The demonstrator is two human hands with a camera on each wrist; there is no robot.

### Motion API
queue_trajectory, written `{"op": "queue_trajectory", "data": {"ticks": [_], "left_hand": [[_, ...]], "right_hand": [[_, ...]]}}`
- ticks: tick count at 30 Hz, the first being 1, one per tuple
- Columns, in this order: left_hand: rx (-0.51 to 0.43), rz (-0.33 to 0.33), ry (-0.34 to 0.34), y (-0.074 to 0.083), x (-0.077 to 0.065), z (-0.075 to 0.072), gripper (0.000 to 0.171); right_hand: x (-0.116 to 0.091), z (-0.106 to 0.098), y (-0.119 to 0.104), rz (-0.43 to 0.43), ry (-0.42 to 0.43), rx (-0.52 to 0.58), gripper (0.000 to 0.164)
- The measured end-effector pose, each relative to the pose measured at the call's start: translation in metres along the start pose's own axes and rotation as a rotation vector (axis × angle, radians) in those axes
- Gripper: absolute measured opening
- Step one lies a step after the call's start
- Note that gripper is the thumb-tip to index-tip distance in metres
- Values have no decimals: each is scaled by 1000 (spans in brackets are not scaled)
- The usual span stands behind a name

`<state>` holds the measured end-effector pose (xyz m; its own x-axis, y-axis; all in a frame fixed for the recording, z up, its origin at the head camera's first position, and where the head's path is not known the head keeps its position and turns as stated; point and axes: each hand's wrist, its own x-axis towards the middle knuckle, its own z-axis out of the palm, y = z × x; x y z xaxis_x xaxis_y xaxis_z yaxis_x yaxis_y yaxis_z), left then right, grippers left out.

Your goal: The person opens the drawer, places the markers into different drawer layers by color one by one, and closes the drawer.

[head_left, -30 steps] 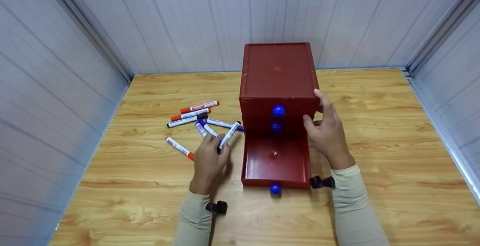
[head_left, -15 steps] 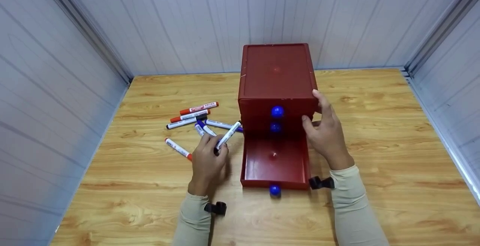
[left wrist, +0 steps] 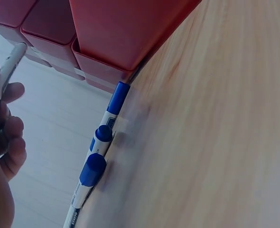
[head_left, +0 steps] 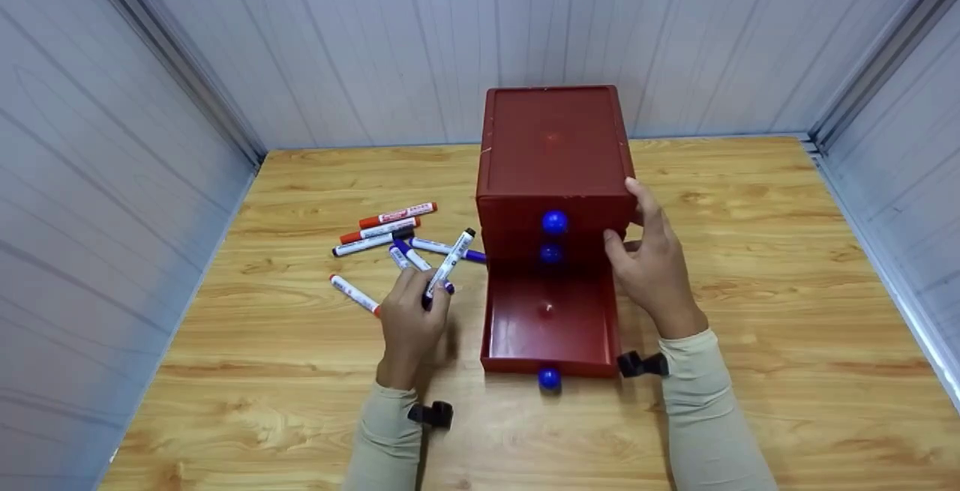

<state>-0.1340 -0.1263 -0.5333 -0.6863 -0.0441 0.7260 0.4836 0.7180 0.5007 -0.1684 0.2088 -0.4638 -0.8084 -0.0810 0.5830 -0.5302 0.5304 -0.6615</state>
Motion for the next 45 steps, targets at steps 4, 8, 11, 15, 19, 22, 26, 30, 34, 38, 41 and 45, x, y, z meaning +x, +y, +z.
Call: {"op": "queue_trajectory", "data": {"ticks": [4,8,11,15,19,22,26,30,34,38,41,45], "left_hand": [[-42,53,12,0,0,1,14],[-78,111,5,2,0,2,14],[-103,129,-15,6,0,3,14],[-140,139,-67,11,0,4,14],[-160,170,-122,16,0,5,14],[-161,195,-144,18,0,6,13],[-159,211,-158,21,1,7,14],[-163,225,-165,27,4,8,15],[-161,251,-165,35,6,9,17],[-146,286,-162,43,8,11,19],[-148,306,-169,48,9,13,21],[-163,320,-198,53,10,16,22]], "right_hand": [[0,0,-1,4,-1,-6,72],[0,0,-1,2,-4,-12,72],[0,0,-1,-5,-4,-11,72],[0,0,0,-9,-2,-14,72],[1,1,0,-2,-2,-10,72],[1,1,-1,1,-5,-1,72],[1,1,-1,-6,-3,3,72],[1,0,0,-13,0,-2,72],[1,1,1,-16,-2,-7,72],[1,2,1,-15,0,-9,72],[1,1,0,-13,2,-3,72],[0,0,0,-6,4,-8,72]]}}
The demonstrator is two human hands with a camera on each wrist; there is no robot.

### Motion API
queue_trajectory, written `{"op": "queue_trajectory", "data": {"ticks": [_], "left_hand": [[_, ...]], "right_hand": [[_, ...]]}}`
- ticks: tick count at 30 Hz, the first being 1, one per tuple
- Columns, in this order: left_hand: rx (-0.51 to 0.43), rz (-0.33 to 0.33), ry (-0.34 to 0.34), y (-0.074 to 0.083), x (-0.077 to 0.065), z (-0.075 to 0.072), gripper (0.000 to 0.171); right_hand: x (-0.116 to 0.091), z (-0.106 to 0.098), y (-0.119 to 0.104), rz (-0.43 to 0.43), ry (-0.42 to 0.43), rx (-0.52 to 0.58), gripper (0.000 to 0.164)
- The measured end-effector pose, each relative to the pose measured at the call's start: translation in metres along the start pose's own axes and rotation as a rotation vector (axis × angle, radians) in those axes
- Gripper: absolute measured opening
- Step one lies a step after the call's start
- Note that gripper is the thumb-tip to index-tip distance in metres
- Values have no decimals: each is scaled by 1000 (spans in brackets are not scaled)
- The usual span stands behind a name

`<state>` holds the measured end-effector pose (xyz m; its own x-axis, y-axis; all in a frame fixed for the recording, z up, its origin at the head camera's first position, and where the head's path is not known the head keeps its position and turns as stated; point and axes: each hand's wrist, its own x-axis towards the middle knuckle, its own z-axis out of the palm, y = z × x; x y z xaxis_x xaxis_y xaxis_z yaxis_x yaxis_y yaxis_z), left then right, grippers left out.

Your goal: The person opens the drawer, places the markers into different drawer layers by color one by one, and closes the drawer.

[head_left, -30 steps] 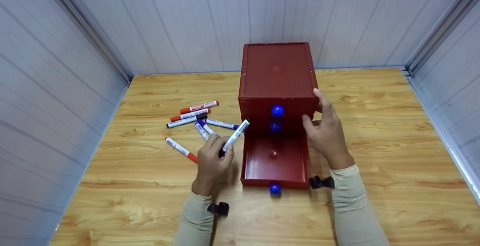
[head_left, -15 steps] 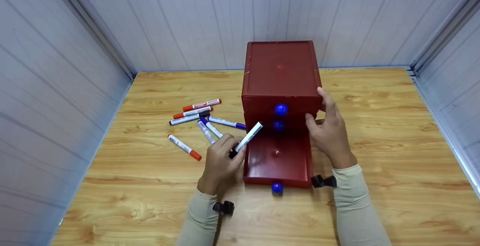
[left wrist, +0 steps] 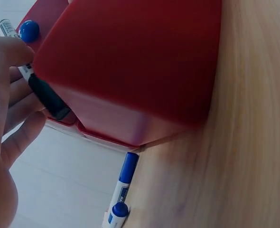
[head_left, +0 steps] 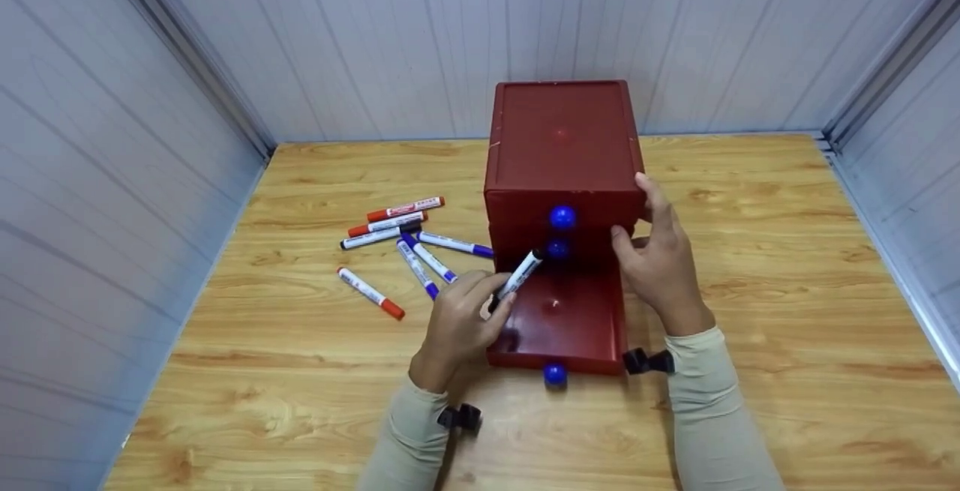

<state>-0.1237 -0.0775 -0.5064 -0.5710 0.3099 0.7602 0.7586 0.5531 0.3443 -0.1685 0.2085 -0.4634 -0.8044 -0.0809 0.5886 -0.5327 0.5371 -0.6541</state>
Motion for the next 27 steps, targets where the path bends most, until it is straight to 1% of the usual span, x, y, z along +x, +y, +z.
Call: {"op": "queue_trajectory", "data": {"ticks": [4,9,15,21,27], "left_hand": [[-12,-13,-54,3,4,2,22],[32,-9,-114,6,9,3,19],[77,-2,-199,9,11,6,18],[92,-27,-268,9,11,9,19],[91,-65,-359,13,13,14,19]], "right_hand": [[0,-1,1,3,0,-13,72],[-1,1,1,4,-5,-7,72],[-1,2,2,10,8,21,73],[0,1,2,5,5,18,73],[0,1,1,8,14,8,73]]}}
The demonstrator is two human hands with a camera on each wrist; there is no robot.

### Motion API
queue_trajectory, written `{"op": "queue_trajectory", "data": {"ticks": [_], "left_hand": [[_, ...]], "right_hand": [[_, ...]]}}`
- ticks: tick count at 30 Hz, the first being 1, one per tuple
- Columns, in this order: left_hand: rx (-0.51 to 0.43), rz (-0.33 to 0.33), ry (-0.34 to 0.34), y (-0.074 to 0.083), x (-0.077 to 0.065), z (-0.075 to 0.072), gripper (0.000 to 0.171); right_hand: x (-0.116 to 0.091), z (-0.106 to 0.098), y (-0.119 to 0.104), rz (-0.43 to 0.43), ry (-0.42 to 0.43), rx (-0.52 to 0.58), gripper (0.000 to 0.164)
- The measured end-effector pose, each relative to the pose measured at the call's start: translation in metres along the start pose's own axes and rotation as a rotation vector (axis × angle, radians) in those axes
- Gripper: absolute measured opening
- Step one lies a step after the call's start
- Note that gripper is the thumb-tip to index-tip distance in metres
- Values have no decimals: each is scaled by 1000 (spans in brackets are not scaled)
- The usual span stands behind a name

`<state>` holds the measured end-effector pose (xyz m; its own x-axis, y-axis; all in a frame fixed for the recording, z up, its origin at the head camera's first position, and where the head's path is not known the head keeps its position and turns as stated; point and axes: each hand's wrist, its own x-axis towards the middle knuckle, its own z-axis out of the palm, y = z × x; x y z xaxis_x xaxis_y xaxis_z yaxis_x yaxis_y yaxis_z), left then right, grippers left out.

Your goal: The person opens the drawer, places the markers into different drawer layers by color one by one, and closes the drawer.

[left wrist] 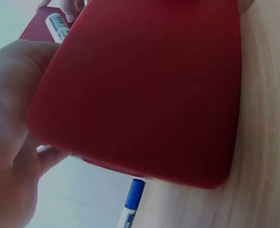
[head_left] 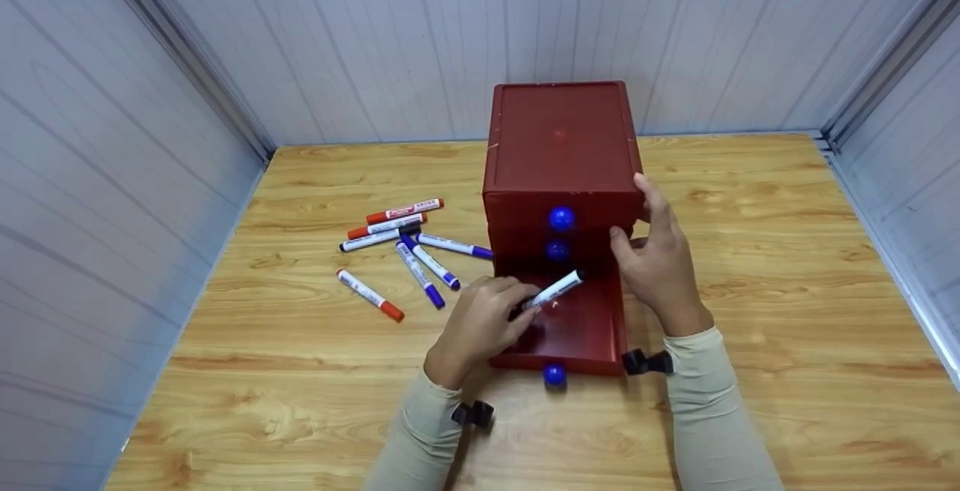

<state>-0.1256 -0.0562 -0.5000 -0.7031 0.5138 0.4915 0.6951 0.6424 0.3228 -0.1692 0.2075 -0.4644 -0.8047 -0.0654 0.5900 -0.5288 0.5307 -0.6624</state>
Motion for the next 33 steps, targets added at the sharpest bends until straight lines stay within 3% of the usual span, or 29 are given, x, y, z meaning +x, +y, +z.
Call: {"op": "queue_trajectory", "data": {"ticks": [14,33], "left_hand": [[39,-37,-139,3,2,7,16],[46,-70,-187,3,4,10,16]], "right_hand": [[-1,2,1,3,19,-1,73],[0,2,1,-2,17,-4,74]]}}
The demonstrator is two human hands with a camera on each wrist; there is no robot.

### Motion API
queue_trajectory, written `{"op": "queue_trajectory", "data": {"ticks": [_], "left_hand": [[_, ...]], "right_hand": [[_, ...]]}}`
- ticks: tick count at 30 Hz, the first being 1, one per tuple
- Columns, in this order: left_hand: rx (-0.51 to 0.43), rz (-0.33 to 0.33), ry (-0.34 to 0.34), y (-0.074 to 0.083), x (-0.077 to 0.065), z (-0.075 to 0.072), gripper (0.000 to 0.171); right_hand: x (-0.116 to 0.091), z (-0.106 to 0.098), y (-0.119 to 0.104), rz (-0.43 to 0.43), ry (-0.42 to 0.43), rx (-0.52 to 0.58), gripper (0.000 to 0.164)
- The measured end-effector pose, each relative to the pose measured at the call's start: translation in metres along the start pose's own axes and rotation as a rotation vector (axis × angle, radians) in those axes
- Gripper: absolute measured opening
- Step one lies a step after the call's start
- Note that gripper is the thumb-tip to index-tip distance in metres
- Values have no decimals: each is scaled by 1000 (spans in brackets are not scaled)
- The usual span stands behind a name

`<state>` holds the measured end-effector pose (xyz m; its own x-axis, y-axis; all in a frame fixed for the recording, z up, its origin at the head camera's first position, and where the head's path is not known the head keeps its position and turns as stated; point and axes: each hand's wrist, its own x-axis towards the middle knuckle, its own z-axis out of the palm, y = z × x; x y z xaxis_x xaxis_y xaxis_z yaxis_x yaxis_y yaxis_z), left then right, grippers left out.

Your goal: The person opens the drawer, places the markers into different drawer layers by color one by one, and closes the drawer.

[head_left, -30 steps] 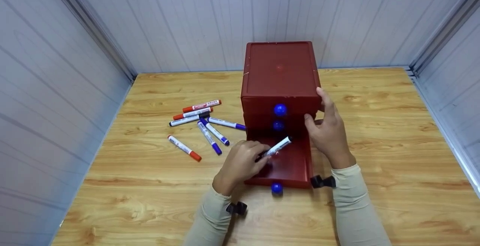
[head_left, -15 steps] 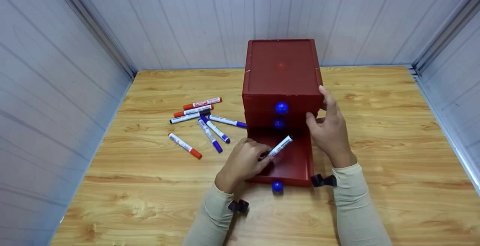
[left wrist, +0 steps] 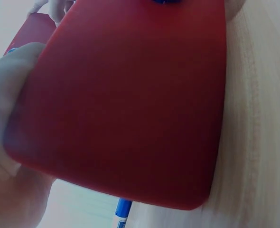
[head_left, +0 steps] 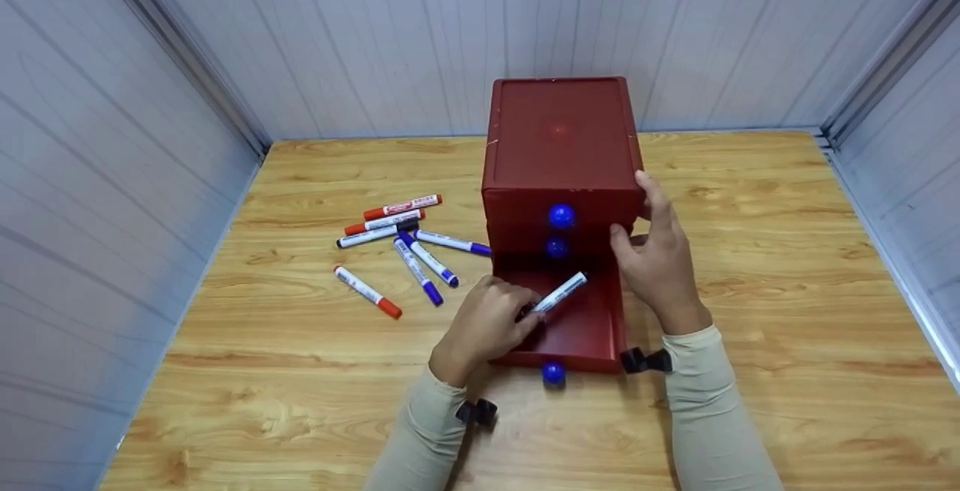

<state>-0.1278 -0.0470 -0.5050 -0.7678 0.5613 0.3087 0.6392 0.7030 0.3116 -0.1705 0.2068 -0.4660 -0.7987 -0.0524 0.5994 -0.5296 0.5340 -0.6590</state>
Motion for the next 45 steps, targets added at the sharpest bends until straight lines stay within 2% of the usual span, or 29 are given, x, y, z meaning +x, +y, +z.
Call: {"op": "queue_trajectory", "data": {"ticks": [8,18,23,27,32,37,45], "left_hand": [[62,-43,-48,4,2,0,13],[179,-66,-35,9,4,3,12],[186,-67,-28,9,4,5,13],[151,-77,-6,11,5,6,13],[83,-86,51,12,5,6,16],[40,-57,137,9,4,5,15],[-61,71,432,-5,-6,-1,11]], "right_hand": [[-1,1,0,5,-5,1,73],[-1,3,-2,32,5,22,72],[-1,3,-3,19,10,8,72],[-1,3,-2,-3,17,-19,73],[-2,0,-2,-40,24,-78,78],[-1,-1,-4,-52,41,-72,73],[1,-1,-4,-53,28,-49,68]]}}
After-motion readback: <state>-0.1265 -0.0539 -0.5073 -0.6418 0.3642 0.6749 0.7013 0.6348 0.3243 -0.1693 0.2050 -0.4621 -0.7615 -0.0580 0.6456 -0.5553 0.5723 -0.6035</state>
